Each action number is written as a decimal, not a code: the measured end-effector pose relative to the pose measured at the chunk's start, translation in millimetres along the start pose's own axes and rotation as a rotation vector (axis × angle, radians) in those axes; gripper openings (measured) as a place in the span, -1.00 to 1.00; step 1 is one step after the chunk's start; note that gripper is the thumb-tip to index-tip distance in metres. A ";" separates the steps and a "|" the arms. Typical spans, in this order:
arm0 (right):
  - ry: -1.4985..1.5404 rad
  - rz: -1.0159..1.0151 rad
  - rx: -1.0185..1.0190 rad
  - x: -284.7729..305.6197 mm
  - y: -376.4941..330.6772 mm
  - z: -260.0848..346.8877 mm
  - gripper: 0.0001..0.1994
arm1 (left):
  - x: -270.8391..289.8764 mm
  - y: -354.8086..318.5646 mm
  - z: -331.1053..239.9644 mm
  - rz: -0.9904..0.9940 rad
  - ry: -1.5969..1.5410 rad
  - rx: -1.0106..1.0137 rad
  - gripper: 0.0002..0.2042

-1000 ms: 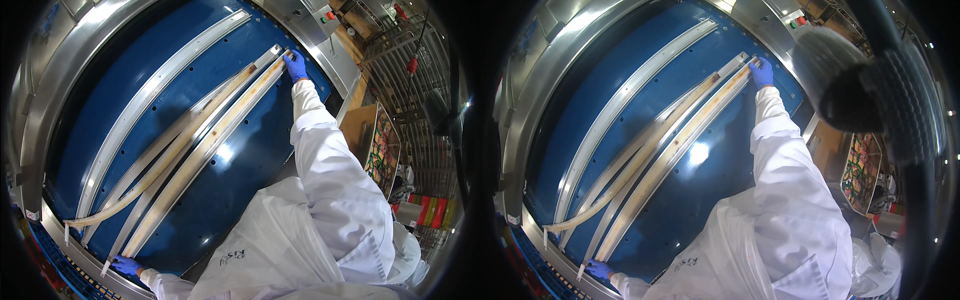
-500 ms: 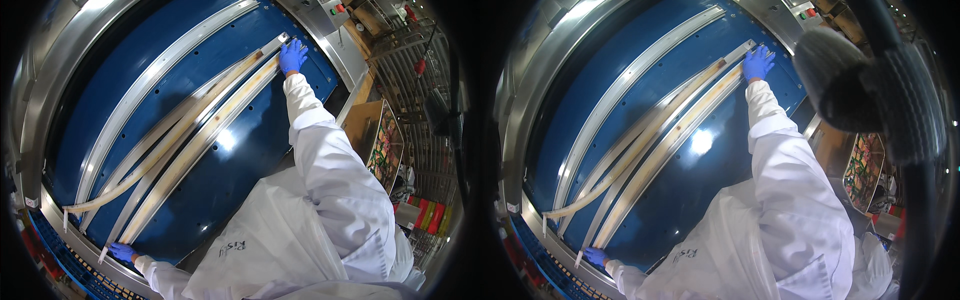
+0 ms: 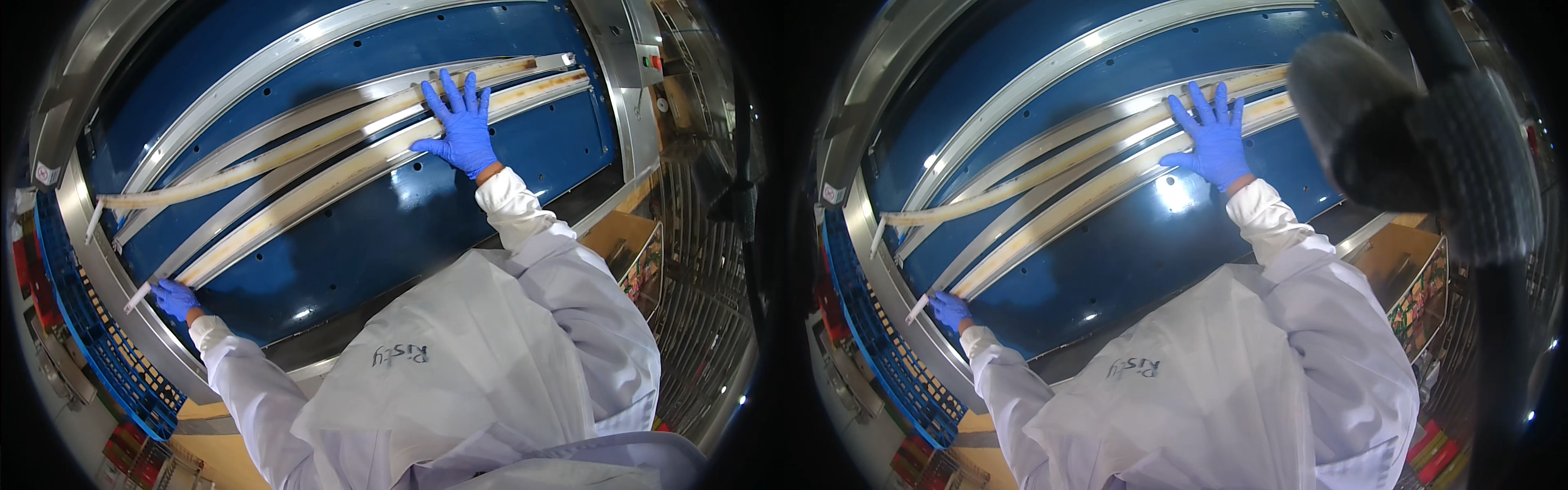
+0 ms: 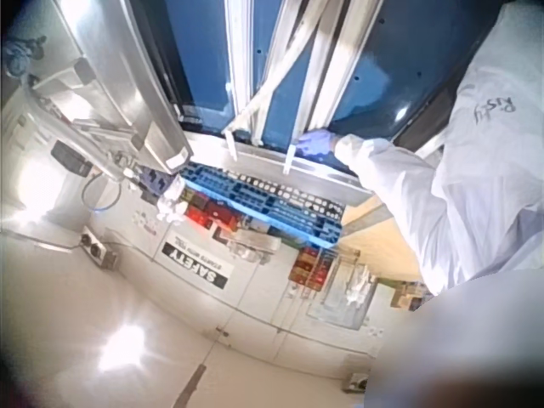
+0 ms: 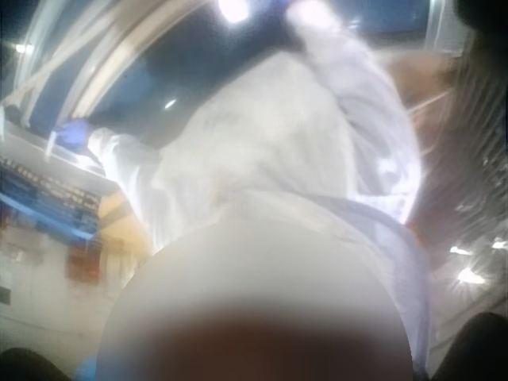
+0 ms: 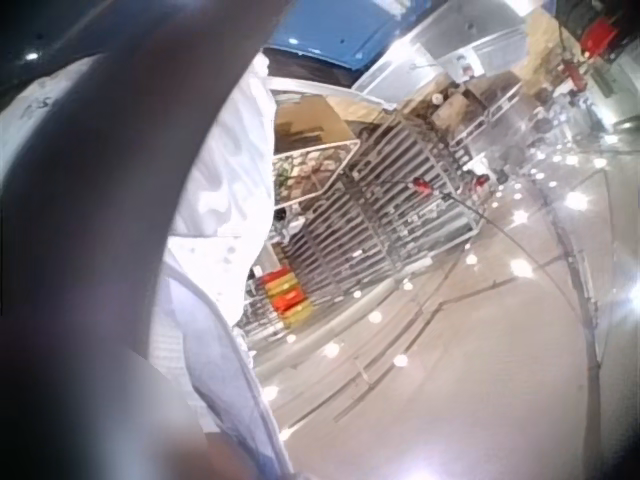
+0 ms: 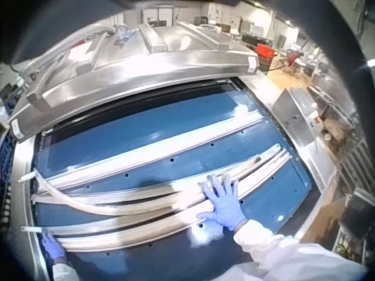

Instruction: The person places long white strips into slots on a blue machine surface, then retrieves curved metal rods from a nearby bin and inserts them into the same slots. The person uses a small tool to adjust the strips and rods within the slots.

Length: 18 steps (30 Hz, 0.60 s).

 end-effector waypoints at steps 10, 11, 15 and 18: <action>0.095 -0.070 -0.067 -3.3 -2.3 -6.7 0.20 | 251.1 -133.5 -339.8 -0.142 -0.553 -0.737 -0.25; 0.104 -0.076 -0.065 -3.1 -1.5 -5.5 0.21 | 258.9 -143.9 -359.9 -0.124 -0.506 -0.793 -0.12; 0.086 -0.051 -0.090 -0.7 -2.4 -11.3 0.18 | 242.1 -139.2 -388.7 -0.034 -0.349 -0.734 -0.07; 0.327 -0.098 -0.035 12.7 -12.5 -28.1 0.09 | 243.6 -137.6 -392.4 -0.052 -0.624 -0.855 -0.09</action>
Point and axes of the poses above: each hand's wrist, its own y-axis towards the middle knuckle, its own x-axis out of the back of the hand, z = x × y, the point moved 6 cm from there along y, towards the middle knuckle, and after that the axes turned 10 degrees about y, right-handed, at the moved point
